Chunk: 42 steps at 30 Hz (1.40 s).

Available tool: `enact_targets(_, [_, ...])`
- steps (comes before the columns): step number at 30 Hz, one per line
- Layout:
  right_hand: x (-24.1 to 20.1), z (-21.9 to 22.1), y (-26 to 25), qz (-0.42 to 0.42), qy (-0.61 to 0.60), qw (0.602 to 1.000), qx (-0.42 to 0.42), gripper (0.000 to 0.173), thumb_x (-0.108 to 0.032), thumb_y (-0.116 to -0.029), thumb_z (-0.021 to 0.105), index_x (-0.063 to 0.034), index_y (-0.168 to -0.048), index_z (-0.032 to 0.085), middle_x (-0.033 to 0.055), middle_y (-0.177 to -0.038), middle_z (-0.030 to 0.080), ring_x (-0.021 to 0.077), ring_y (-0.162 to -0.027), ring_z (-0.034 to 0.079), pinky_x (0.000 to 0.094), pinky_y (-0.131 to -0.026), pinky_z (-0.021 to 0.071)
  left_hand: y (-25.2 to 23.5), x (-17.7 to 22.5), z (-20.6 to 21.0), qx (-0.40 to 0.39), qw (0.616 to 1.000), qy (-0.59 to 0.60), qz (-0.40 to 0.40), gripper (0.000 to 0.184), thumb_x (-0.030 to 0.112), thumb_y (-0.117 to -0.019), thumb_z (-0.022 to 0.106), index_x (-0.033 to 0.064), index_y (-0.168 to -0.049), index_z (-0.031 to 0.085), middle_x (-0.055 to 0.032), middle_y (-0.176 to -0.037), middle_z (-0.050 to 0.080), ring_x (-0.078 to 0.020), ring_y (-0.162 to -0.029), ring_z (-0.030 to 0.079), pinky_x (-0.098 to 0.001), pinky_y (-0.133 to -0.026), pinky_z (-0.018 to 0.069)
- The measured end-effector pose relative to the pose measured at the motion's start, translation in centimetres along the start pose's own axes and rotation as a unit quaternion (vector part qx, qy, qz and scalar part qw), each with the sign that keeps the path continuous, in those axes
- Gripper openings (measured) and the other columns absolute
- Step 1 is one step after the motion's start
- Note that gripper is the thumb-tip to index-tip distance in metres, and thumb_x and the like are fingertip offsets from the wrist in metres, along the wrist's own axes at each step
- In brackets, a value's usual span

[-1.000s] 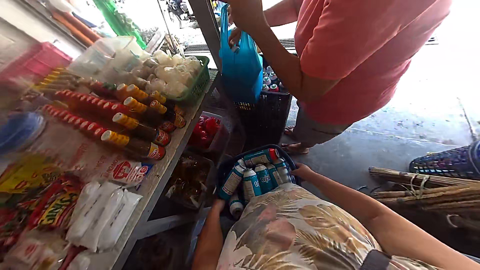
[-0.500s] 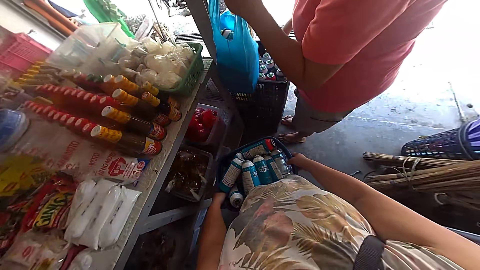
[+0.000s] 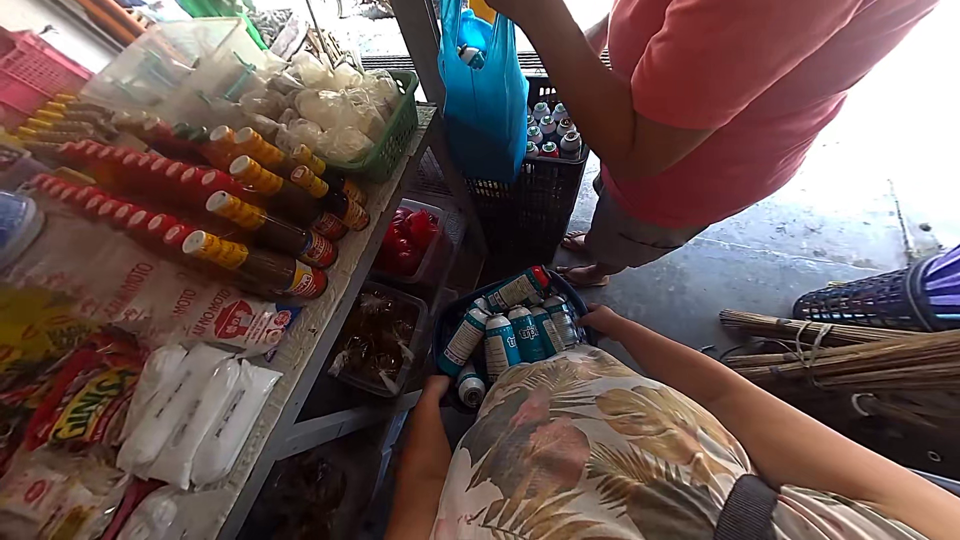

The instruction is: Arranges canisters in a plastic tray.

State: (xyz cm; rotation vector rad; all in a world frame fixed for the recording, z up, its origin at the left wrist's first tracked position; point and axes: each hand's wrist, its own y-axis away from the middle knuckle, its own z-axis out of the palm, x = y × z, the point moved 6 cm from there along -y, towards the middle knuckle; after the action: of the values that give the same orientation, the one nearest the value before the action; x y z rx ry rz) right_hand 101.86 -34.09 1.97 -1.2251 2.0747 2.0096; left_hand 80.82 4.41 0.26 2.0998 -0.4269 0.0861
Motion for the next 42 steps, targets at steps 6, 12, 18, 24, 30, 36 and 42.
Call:
enact_targets(6, [0.4,0.3,-0.8,-0.006,0.002,1.0,0.0,0.048,-0.008,-0.0987,0.066,-0.0043,-0.144,0.05,0.0263,-0.132,0.058,0.0372,-0.112,0.064,0.0533,-0.09,0.0545,0.3,0.0,-0.4,-0.006,1.0,0.01,-0.005,0.04,0.025,-0.0992,0.067,-0.0056,-0.124,0.065,-0.0251,-0.12,0.067,-0.0351,-0.11,0.064,-0.0535,-0.094,0.0512])
enact_targets(12, [0.6,0.6,-1.3,-0.005,0.002,1.0,0.0,0.049,-0.009,-0.0988,0.066,-0.0055,-0.145,0.049,0.0263,-0.133,0.058,0.0375,-0.112,0.064,0.0531,-0.091,0.0547,-0.2,-0.3,-0.5,0.001,1.0,0.002,-0.008,0.041,0.025,-0.0982,0.068,-0.0051,-0.126,0.064,-0.0245,-0.121,0.067,-0.034,-0.111,0.064,-0.0525,-0.096,0.0506])
enact_targets(18, [0.5,0.9,-1.4,0.002,-0.002,1.0,-0.001,0.047,-0.008,-0.0996,0.065,-0.0041,-0.144,0.049,0.0267,-0.131,0.059,0.037,-0.11,0.064,0.0521,-0.09,0.055,0.2,-0.2,-0.8,0.001,1.0,-0.003,0.006,0.042,0.028,-0.0995,0.067,-0.0041,-0.127,0.065,-0.0244,-0.125,0.067,-0.0347,-0.117,0.063,-0.0532,-0.1,0.049])
enact_targets(24, [0.2,1.0,-0.9,0.005,-0.002,1.0,0.0,0.048,-0.008,-0.0999,0.065,-0.0045,-0.145,0.048,0.0276,-0.132,0.058,0.0378,-0.111,0.064,0.0526,-0.091,0.0544,0.1,-0.3,-0.9,0.0,1.0,-0.005,0.001,0.039,0.027,-0.1016,0.064,-0.0032,-0.126,0.065,-0.0239,-0.121,0.067,-0.0337,-0.111,0.065,-0.0523,-0.096,0.0507])
enact_targets(30, [0.1,1.2,-0.8,0.005,-0.012,1.0,-0.001,0.047,-0.007,-0.1005,0.063,-0.0036,-0.145,0.047,0.0282,-0.133,0.057,0.0384,-0.112,0.063,0.0532,-0.091,0.0541,0.3,-0.2,-1.0,0.002,1.0,-0.009,-0.002,0.041,0.028,-0.1003,0.066,-0.0042,-0.126,0.065,-0.0241,-0.124,0.066,-0.0337,-0.116,0.064,-0.0522,-0.1,0.049])
enact_targets(36, [-0.2,1.3,-0.5,0.009,-0.005,1.0,-0.003,0.048,-0.007,-0.1005,0.063,-0.0039,-0.146,0.046,0.0278,-0.133,0.057,0.0382,-0.112,0.063,0.0526,-0.091,0.054,0.7,-0.1,-1.2,0.002,1.0,-0.005,-0.001,0.042,0.026,-0.0999,0.067,-0.0055,-0.127,0.064,-0.0248,-0.126,0.066,-0.0341,-0.117,0.063,-0.0521,-0.101,0.0484])
enact_targets(42, [0.2,1.3,-1.1,0.006,-0.002,1.0,-0.005,0.048,-0.008,-0.1005,0.063,-0.0037,-0.145,0.047,0.0281,-0.134,0.056,0.0383,-0.113,0.063,0.0531,-0.092,0.0538,-0.1,-0.7,-0.9,0.0,1.0,0.001,-0.004,0.041,0.026,-0.0997,0.067,-0.0055,-0.125,0.065,-0.024,-0.123,0.067,-0.0335,-0.113,0.064,-0.0524,-0.099,0.0498])
